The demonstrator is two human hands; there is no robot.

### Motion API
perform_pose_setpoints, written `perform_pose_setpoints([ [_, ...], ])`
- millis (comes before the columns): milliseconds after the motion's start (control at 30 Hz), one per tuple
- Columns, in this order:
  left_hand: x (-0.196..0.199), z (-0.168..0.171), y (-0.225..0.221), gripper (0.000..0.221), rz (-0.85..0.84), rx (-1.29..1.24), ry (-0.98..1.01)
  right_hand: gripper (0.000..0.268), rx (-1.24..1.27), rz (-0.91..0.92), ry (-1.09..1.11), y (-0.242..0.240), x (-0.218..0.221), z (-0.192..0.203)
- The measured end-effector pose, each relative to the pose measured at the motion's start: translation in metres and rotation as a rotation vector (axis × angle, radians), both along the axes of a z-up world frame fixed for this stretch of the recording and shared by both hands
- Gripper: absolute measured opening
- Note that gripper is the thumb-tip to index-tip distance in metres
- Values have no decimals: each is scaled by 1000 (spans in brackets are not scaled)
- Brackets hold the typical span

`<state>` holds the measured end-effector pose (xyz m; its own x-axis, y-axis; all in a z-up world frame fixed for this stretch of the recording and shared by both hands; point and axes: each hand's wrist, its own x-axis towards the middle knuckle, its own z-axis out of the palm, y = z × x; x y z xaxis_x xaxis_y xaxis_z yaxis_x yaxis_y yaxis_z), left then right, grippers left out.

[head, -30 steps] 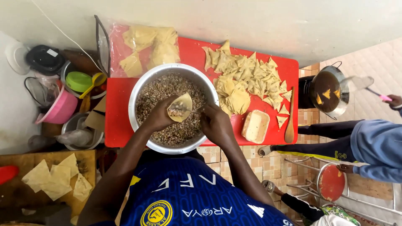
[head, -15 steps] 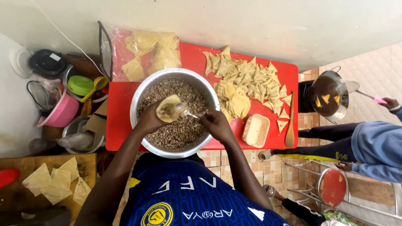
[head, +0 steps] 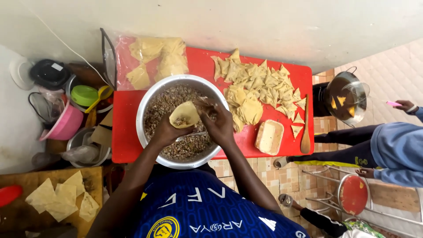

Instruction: Filling and folding pastry wrappers with a meat and vegetable mixture to create samosas

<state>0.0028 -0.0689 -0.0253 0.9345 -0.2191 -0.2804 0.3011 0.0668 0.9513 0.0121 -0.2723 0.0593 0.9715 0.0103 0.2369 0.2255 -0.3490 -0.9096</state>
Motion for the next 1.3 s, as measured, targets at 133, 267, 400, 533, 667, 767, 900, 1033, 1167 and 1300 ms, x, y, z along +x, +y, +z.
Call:
perform_pose_setpoints([
  [133,5,26,3,51,52,122,12,17,-268,99,-4,-19,-22,12],
  [267,12,17,-4,46,-10,125,44,54,-13,236,26,2,-28,33],
  [400,18,17,-8,44,-109,-4,-41,77,-531,166,93,-3,-26,49],
  [533,19,-2,-17,49,-242,-130,-91,73,-606,126,142,-4,-31,47],
  [667,21,0,-29,31,-171,-307,56,43,-390,35,-29,0,-36,44],
  [767,25,-6,-37,26,-138,-375,99,32,-393,-160,-91,-13,-32,19],
  [900,13,-16,-43,24,-153,-396,164,69,-388,-236,133,-23,-34,24],
  [1033,8,0,-54,18,-168,-517,170,42,-50,-158,298,-33,-43,10],
  [1167,10,-1,-71,23,-288,-576,131,26,221,-54,191,-45,-45,1],
  [1300,7,41,-77,59,-362,-777,135,18,130,147,-9,-51,-50,30],
])
